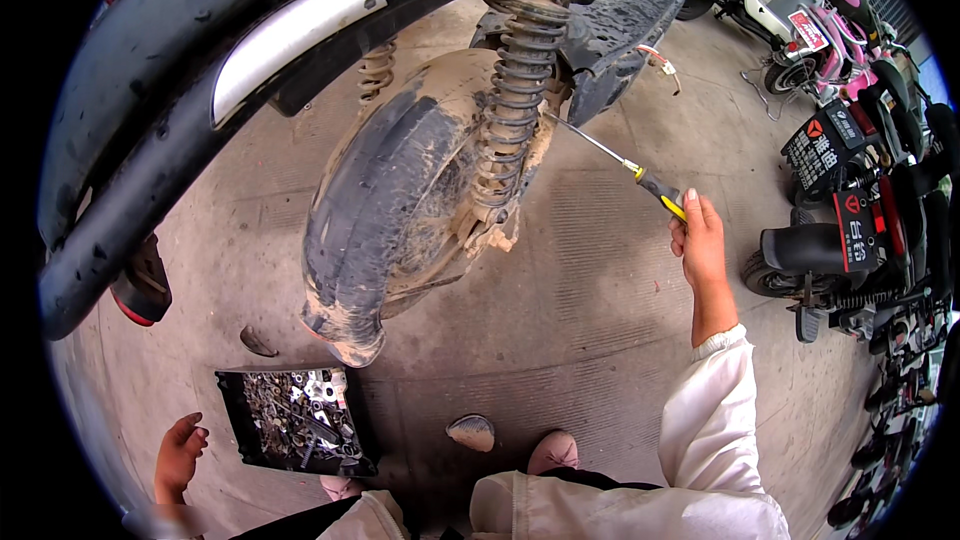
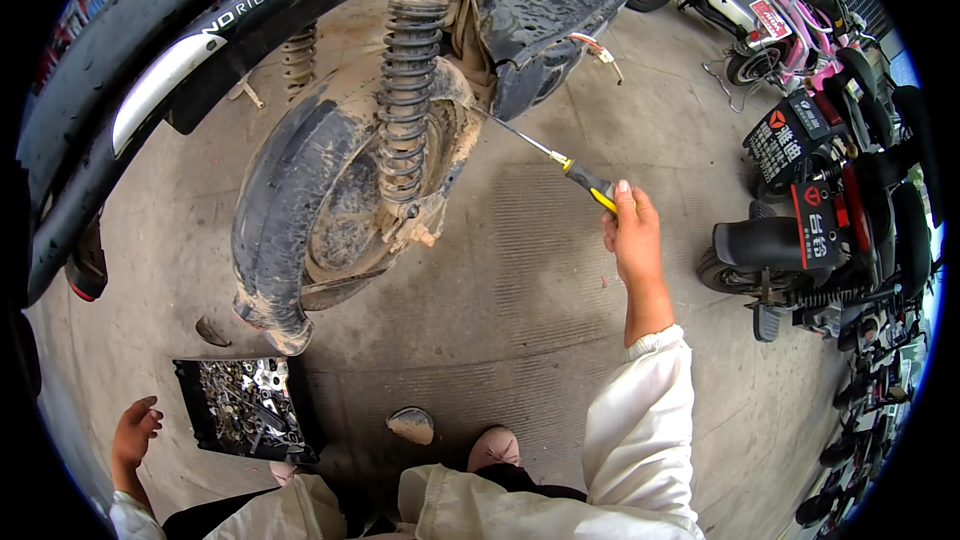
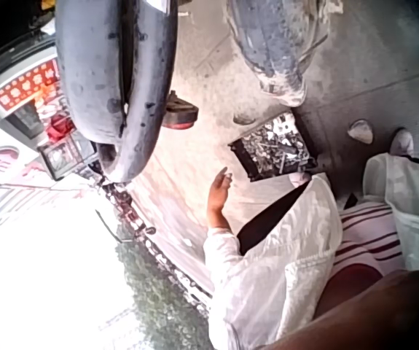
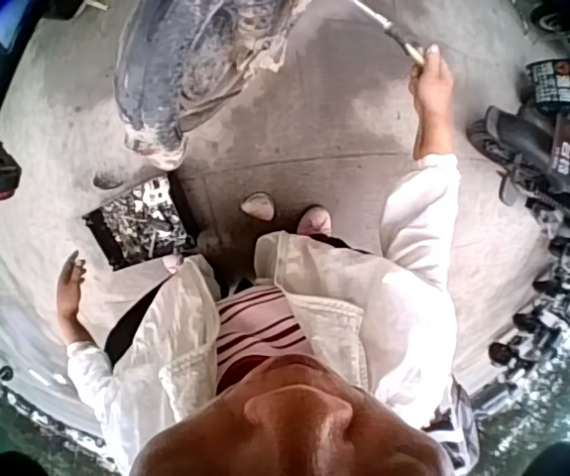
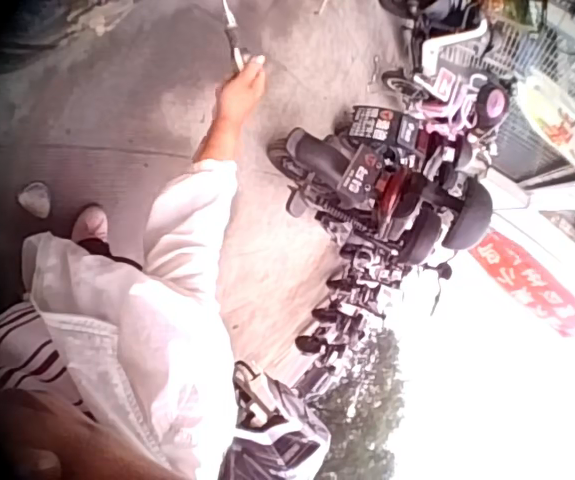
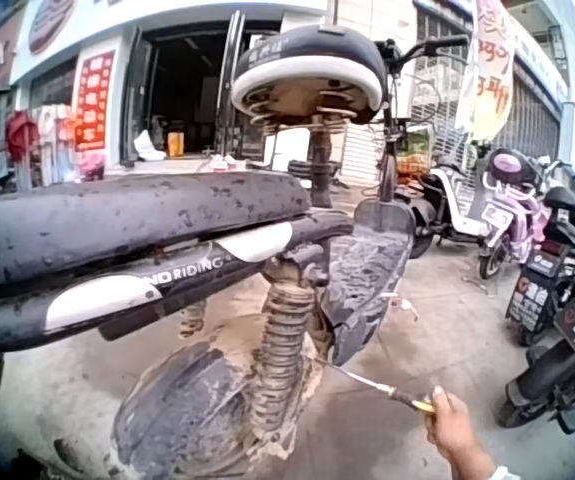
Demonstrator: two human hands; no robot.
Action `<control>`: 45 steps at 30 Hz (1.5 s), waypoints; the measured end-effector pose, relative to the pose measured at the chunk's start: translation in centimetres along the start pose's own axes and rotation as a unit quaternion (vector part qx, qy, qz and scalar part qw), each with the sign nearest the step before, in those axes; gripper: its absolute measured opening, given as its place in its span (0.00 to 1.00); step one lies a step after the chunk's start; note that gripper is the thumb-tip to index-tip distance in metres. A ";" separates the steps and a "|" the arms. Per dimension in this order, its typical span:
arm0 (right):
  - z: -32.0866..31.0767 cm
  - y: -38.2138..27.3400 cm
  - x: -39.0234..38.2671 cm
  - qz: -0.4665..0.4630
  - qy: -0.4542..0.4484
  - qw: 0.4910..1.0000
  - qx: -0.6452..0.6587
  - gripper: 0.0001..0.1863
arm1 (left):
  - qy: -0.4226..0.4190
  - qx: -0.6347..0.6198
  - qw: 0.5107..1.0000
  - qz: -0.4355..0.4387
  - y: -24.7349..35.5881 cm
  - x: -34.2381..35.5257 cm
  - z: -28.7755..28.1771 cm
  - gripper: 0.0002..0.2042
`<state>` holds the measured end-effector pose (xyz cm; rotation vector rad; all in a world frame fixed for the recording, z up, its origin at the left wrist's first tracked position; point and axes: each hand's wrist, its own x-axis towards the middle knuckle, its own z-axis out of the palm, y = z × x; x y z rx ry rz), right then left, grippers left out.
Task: The person uses a screwdriver to adjust components on the rear wheel and suspension of a scooter. They select small parts from a tray on the floor and insert them into the wheel hub area, then continue tightening or adjusting with the screwdriver.
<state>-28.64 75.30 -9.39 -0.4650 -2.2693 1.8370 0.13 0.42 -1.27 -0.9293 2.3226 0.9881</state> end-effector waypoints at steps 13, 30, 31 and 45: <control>-0.4 -2.1 0.0 0.119 -0.015 0.990 0.068 0.17 | -0.006 0.002 1.000 0.004 0.4 0.1 0.2 0.27; 2.1 0.2 0.0 0.002 0.081 0.991 0.110 0.22 | -0.007 0.015 1.000 0.010 0.3 0.1 0.0 0.26; 1.2 -0.2 0.0 0.018 0.051 0.997 0.059 0.21 | -0.007 0.018 1.000 0.010 0.4 0.1 -0.1 0.26; 0.4 -2.1 -0.5 0.136 -0.018 0.990 0.038 0.18 | -0.008 0.013 1.000 0.006 0.4 0.1 0.2 0.25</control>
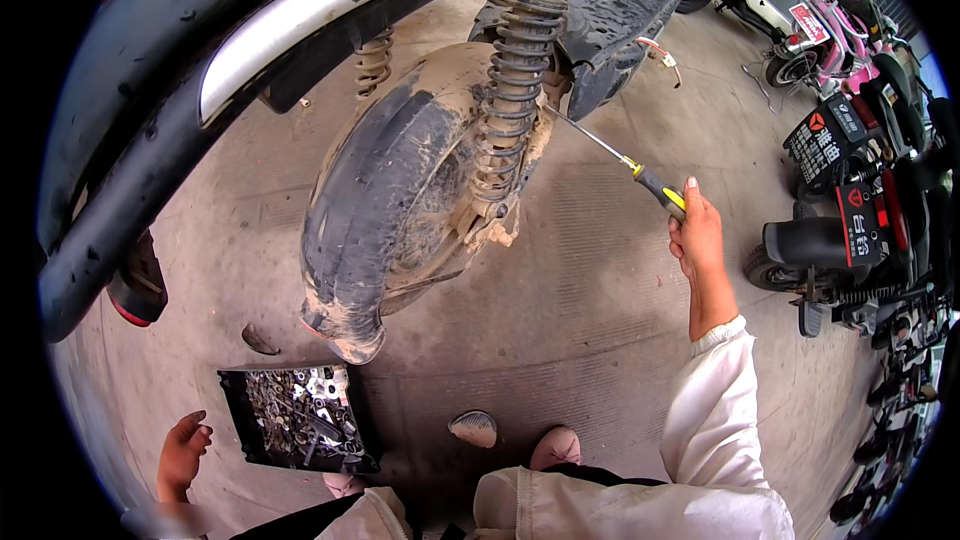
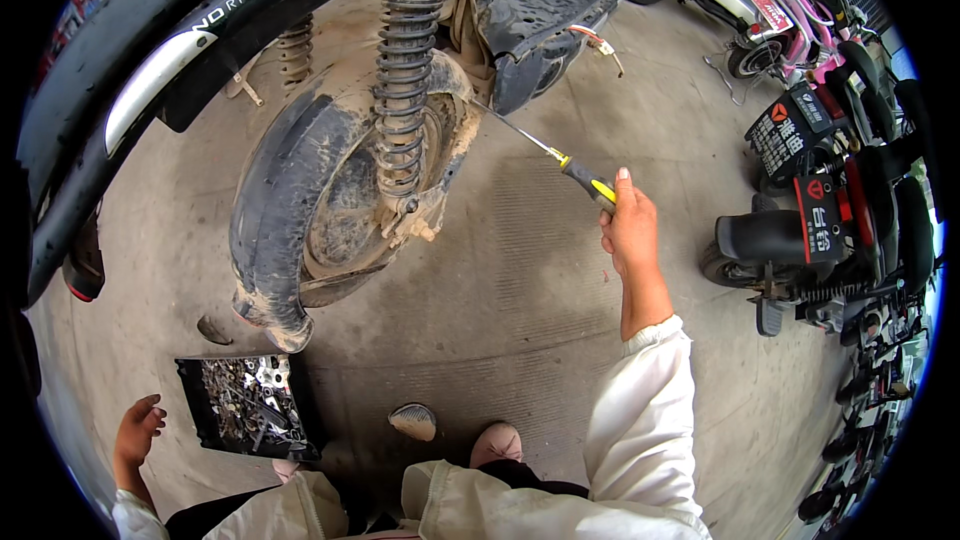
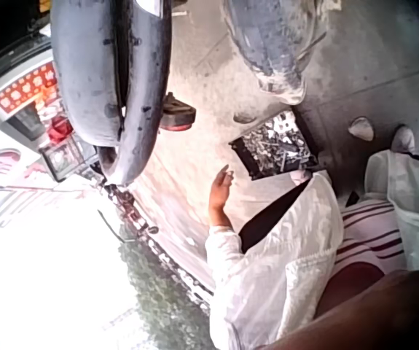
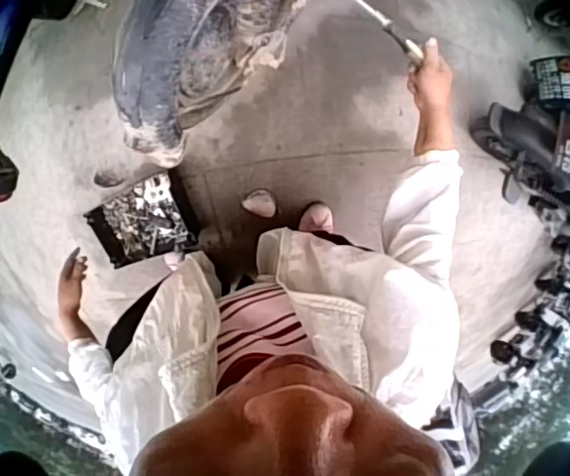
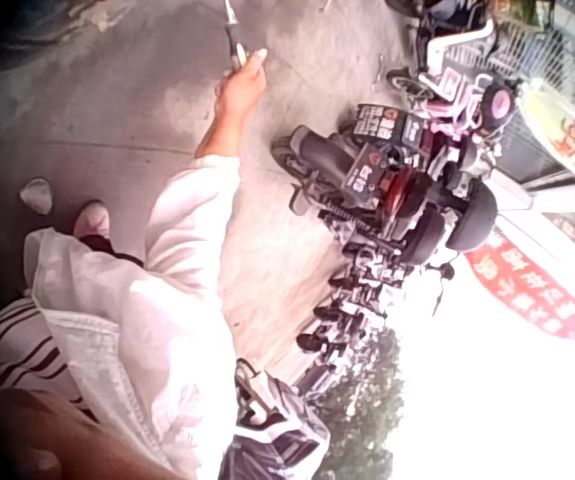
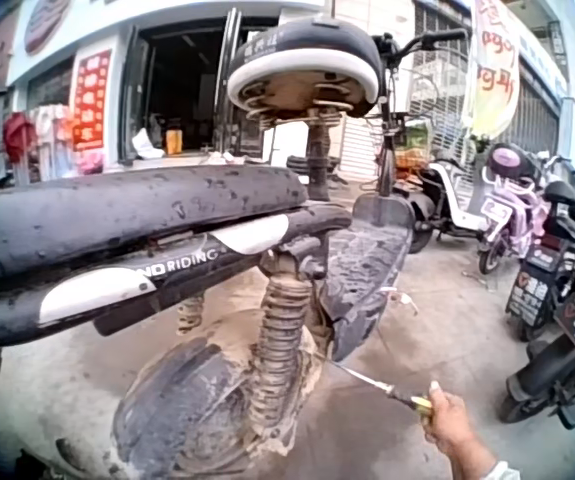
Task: The person uses a screwdriver to adjust components on the rear wheel and suspension of a scooter. They select small parts from a tray on the floor and insert them into the wheel hub area, then continue tightening or adjusting with the screwdriver.
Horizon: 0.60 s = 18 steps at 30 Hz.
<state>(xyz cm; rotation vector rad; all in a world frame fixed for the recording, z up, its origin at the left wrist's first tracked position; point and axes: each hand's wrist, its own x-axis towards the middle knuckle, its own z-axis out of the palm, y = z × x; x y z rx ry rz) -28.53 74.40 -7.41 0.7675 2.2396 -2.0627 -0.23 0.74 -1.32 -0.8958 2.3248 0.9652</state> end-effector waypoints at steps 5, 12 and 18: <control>1.3 2.7 1.2 -0.181 0.061 0.976 0.105 0.21 | -0.001 -0.014 1.000 0.002 0.5 0.3 0.2 0.25; 0.2 -0.8 -0.2 0.003 0.013 0.999 0.041 0.17 | 0.009 -0.026 1.000 -0.015 0.5 0.1 0.2 0.25; 0.3 2.2 0.2 -0.124 0.005 0.990 0.060 0.17 | 0.001 -0.005 1.000 -0.007 1.5 -0.1 0.4 0.26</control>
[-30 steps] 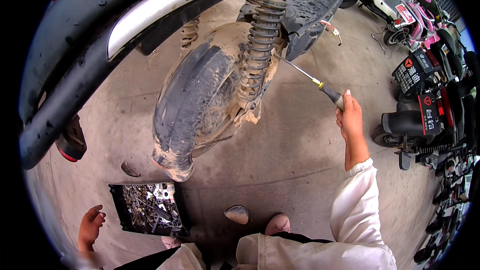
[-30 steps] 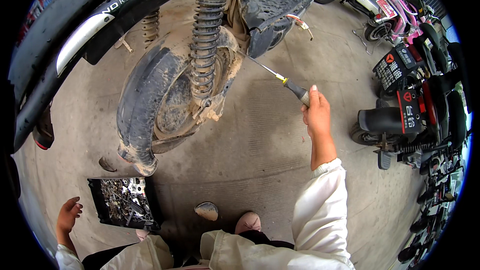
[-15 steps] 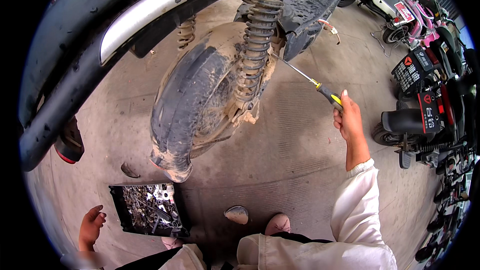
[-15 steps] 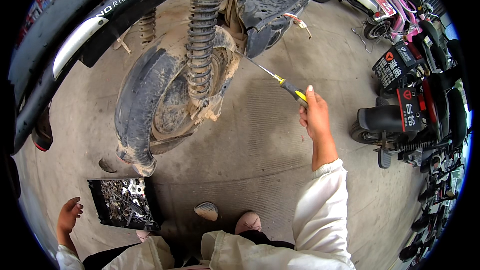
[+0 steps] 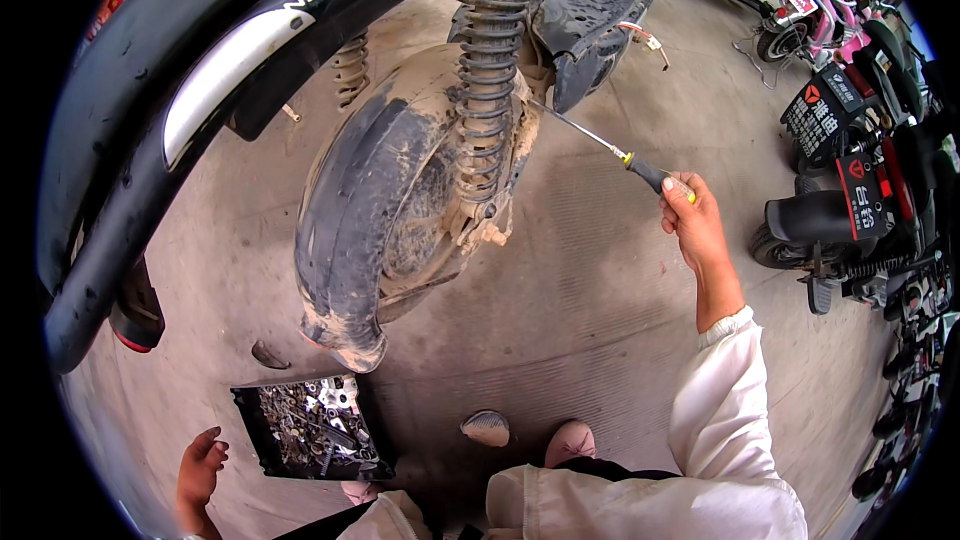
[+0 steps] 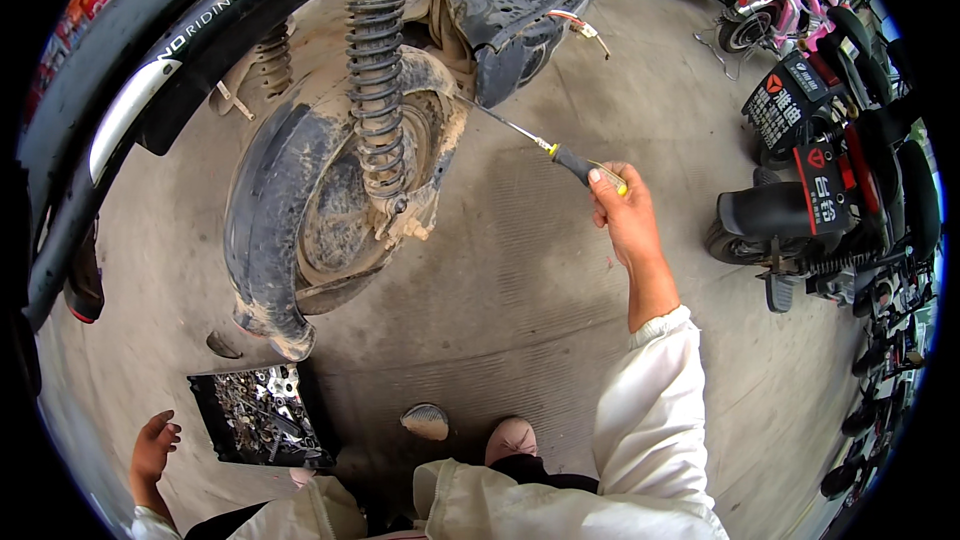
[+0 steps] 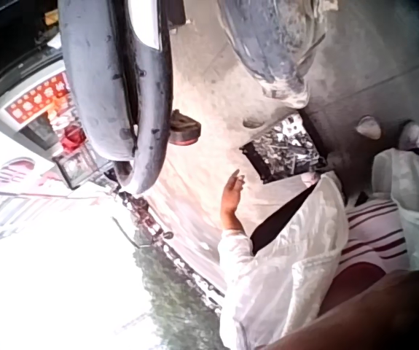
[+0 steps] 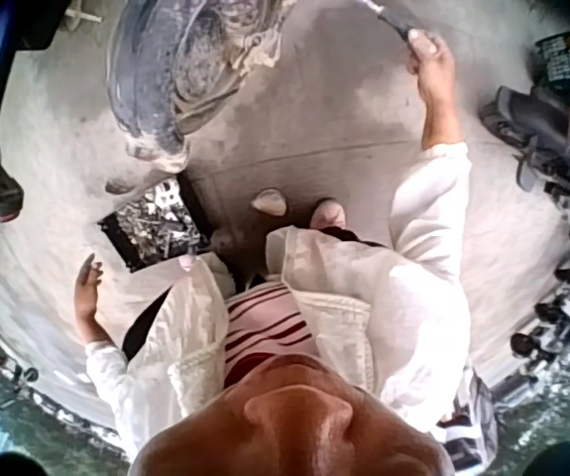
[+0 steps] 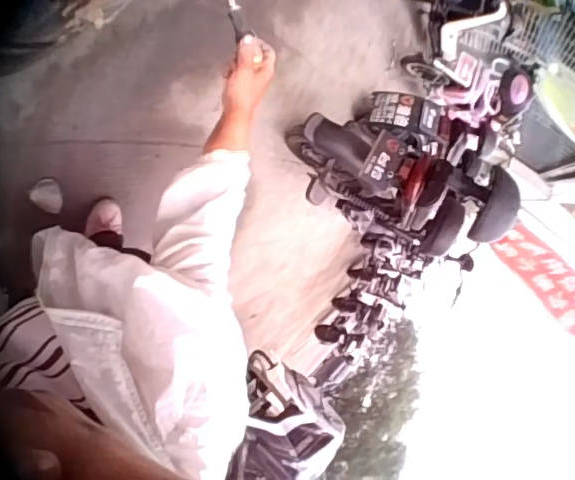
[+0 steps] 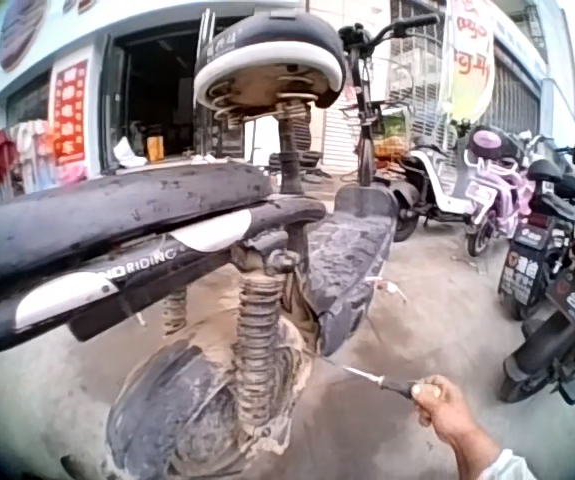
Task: The person uses a screwdriver to adjust components on the rear wheel and suspension of a scooter. They select small parts from a tray on the floor and insert them into the wheel hub area, then continue tightening or adjusting with the screwdriver.
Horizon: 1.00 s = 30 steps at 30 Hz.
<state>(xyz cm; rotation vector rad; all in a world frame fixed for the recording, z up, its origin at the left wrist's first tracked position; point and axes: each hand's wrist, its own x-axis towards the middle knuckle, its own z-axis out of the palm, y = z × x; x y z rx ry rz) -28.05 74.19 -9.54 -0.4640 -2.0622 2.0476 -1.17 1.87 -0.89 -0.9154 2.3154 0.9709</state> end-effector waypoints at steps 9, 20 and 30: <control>-0.2 -1.0 1.8 0.117 -0.033 0.993 0.009 0.20 | 0.010 0.012 1.000 -0.014 0.3 -1.4 -0.2 0.25; -2.1 0.1 2.7 0.141 -0.018 0.990 0.023 0.17 | -0.038 0.035 0.999 -0.012 1.2 -0.8 0.0 0.26; -5.8 1.0 3.7 0.132 0.033 0.981 0.141 0.12 | 0.012 -0.012 0.999 0.027 -3.1 0.3 1.1 0.26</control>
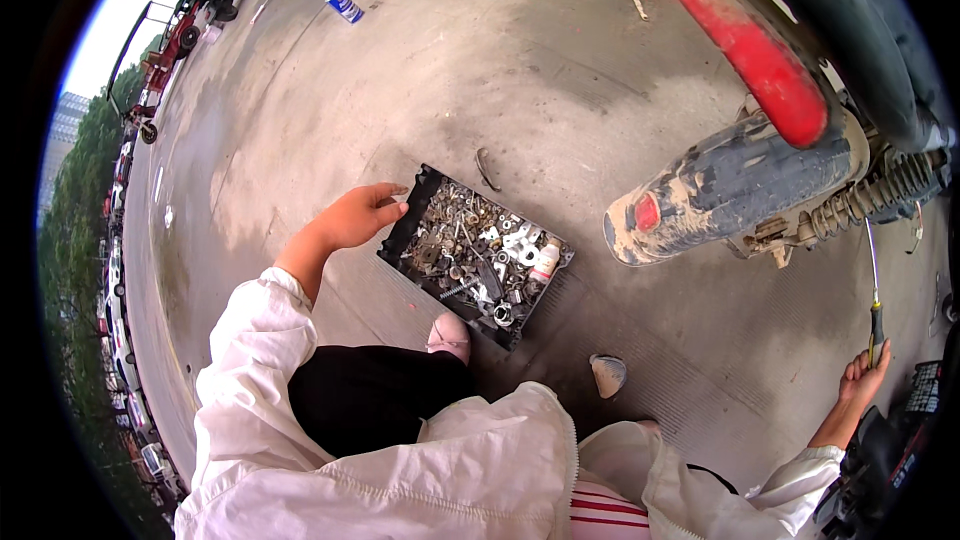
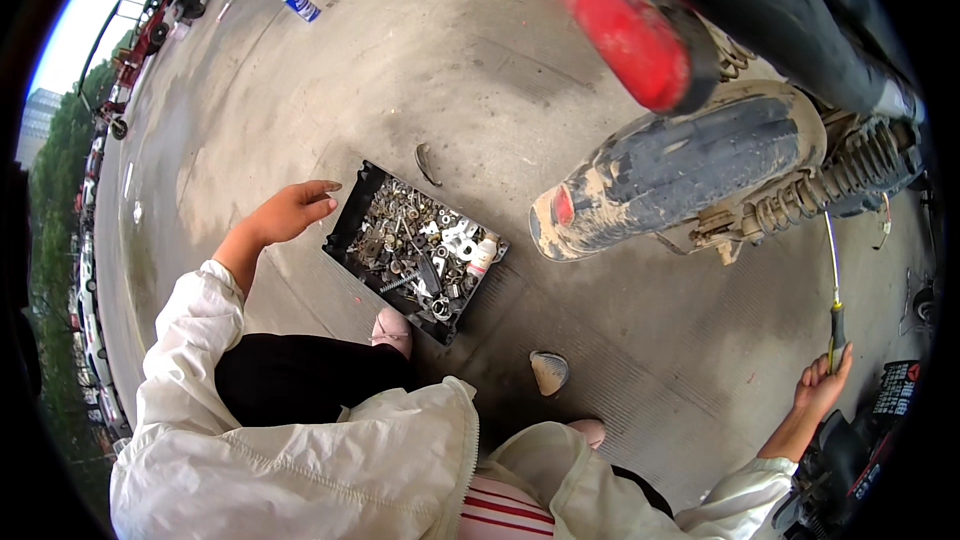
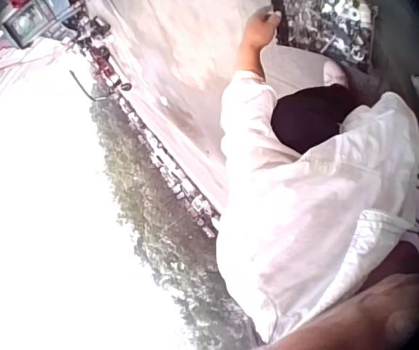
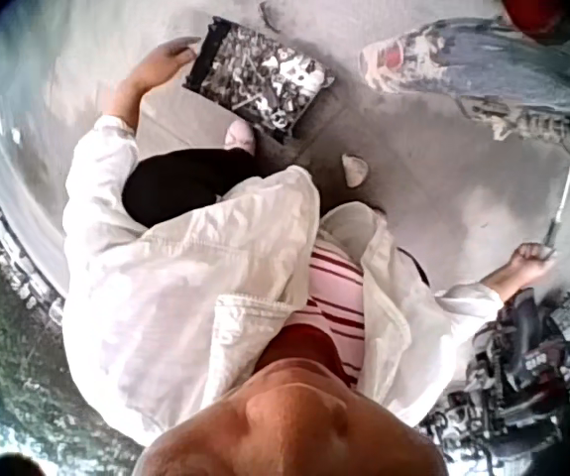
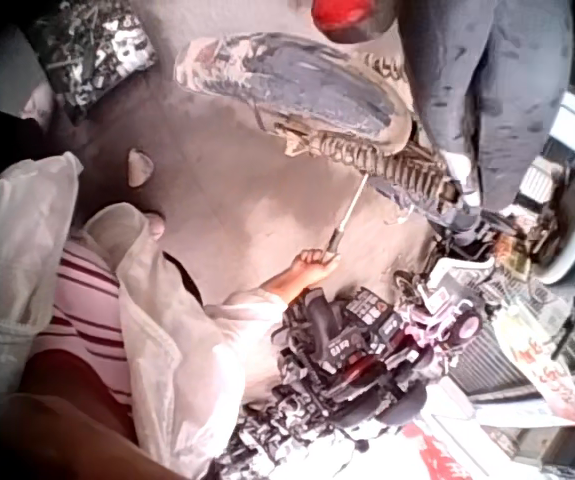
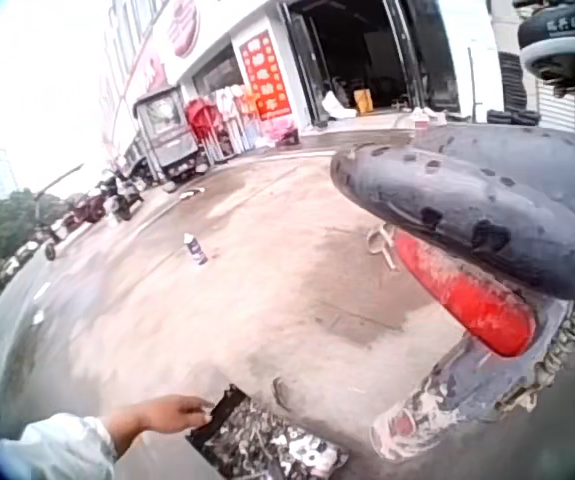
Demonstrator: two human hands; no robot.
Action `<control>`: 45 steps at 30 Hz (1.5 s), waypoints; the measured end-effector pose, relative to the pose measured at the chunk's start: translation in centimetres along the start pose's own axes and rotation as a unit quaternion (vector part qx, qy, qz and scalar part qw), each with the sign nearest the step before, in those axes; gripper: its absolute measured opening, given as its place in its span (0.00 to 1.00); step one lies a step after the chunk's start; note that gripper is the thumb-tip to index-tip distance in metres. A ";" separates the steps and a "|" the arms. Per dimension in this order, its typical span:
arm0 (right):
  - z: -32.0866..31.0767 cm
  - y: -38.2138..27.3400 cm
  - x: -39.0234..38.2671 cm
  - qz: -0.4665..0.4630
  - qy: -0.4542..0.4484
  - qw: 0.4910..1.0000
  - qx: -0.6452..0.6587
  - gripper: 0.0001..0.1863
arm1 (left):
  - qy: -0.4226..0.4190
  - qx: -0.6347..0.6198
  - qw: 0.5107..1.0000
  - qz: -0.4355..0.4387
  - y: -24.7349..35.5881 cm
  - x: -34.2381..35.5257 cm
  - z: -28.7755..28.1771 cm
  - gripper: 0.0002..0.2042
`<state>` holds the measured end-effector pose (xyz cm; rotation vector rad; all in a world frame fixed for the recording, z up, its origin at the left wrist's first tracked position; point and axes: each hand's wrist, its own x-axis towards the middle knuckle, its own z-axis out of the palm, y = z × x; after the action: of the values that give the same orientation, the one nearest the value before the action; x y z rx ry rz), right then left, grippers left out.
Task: The person uses a screwdriver to adjust components on the rear wheel and suspension of a scooter. They select small parts from a tray on the floor and insert them into the wheel hub area, then continue tightening or adjusting with the screwdriver.
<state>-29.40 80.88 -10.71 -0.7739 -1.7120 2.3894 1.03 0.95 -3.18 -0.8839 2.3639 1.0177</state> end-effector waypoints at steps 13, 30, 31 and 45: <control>13.6 1.8 -14.2 -0.073 -0.308 0.676 -0.665 0.15 | 0.006 0.036 0.999 0.018 -13.9 4.9 8.4 0.20; 27.1 10.0 -26.8 -0.233 -0.434 0.399 -0.773 0.13 | 0.124 0.096 0.980 0.126 -11.4 8.0 17.3 0.31; 27.3 10.1 -26.8 -0.237 -0.434 0.404 -0.770 0.13 | 0.106 0.066 0.986 0.110 -11.1 8.0 17.6 0.31; 29.2 11.5 -28.2 -0.232 -0.428 0.432 -0.759 0.12 | 0.052 0.051 0.971 0.227 -8.4 4.4 19.0 0.19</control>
<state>-15.90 41.37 -4.55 1.1791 -3.4060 0.0325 6.07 9.14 -22.17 -0.3685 2.7519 1.0190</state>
